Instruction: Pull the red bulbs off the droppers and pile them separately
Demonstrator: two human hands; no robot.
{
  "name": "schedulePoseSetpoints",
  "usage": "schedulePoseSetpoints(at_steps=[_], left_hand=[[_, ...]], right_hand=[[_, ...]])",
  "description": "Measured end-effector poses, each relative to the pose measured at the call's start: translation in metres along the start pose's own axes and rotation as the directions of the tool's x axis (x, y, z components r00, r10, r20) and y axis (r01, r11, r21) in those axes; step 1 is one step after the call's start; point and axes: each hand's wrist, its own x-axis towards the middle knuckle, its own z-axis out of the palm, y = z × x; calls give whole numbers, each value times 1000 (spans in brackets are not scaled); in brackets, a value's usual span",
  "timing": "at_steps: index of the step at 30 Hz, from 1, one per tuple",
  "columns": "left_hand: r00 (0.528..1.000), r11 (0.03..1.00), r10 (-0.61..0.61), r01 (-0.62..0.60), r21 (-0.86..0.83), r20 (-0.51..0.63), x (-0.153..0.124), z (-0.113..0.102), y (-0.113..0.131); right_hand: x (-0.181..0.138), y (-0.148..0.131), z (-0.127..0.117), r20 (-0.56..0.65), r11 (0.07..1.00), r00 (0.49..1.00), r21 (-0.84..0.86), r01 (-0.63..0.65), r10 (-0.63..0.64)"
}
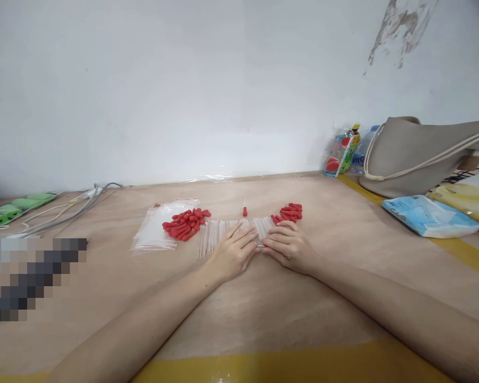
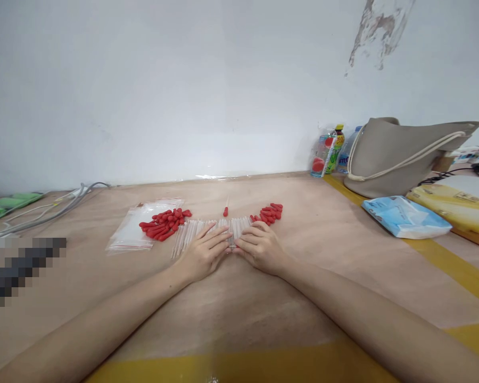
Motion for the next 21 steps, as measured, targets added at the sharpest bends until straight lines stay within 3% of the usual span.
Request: schedulePoseSetpoints(at_steps=[7,21], left_hand=[[999,999,29,-28,-45,21,-3,-3,1],[999,993,49,-49,-111,-4,-7,-6,1]], right_hand=[[-4,1,-1,-14,996,998,63,65,-65],[-11,3,-5,-84,975,972,-14,221,-221]])
